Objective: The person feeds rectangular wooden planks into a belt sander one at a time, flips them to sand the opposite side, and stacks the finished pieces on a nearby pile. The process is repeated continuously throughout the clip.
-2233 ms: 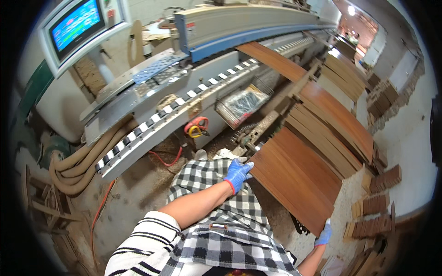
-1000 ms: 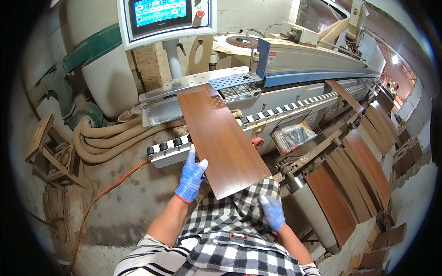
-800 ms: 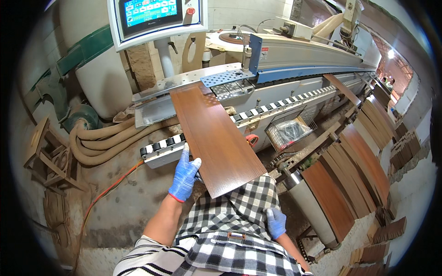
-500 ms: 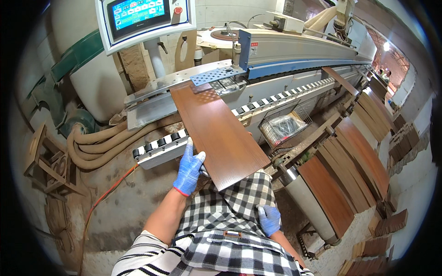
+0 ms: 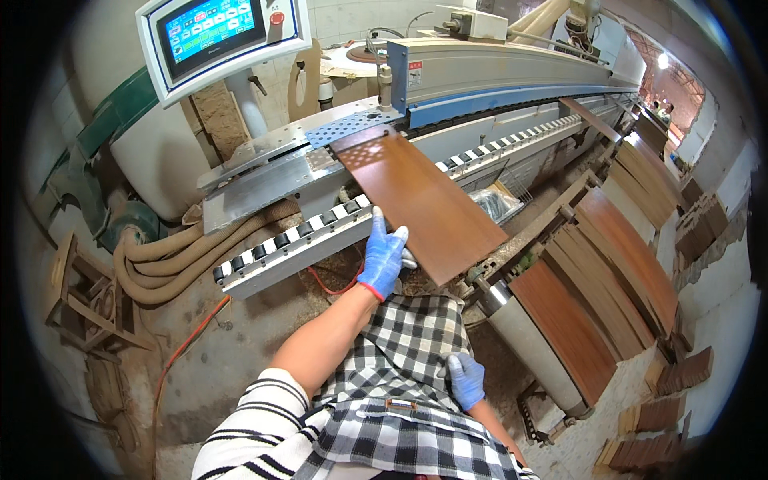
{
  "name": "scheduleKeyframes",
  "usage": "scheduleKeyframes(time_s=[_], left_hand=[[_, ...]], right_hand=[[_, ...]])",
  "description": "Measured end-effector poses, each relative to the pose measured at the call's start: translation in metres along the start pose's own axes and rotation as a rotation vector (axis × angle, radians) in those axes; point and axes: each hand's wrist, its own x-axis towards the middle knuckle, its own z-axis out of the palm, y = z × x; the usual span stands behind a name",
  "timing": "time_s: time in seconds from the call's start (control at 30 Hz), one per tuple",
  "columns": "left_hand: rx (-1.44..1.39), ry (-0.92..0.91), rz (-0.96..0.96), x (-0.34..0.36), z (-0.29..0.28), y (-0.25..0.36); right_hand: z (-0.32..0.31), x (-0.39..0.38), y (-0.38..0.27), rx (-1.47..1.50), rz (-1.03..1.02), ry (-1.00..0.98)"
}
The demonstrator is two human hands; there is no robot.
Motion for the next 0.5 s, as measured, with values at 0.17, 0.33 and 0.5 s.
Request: scheduleKeyframes(time_s=[0.17,0.33,0.5], left_hand=[[-0.022,-0.008,-0.033,0.028,0.039,-0.009],[0.035,-0.028,-0.061,0.056,0.07,-0.024],[-0.308,-0.115,0.011,0.091,0.097,-0.063]], right_hand=[[-0.039,0.0,-0.008,0.383,0.179,0.271],[-0.135,-0.022,0.055,0.358,0.191,0.66],[-0.234,-0.065,0.095,-0.049,0.18,1.056]])
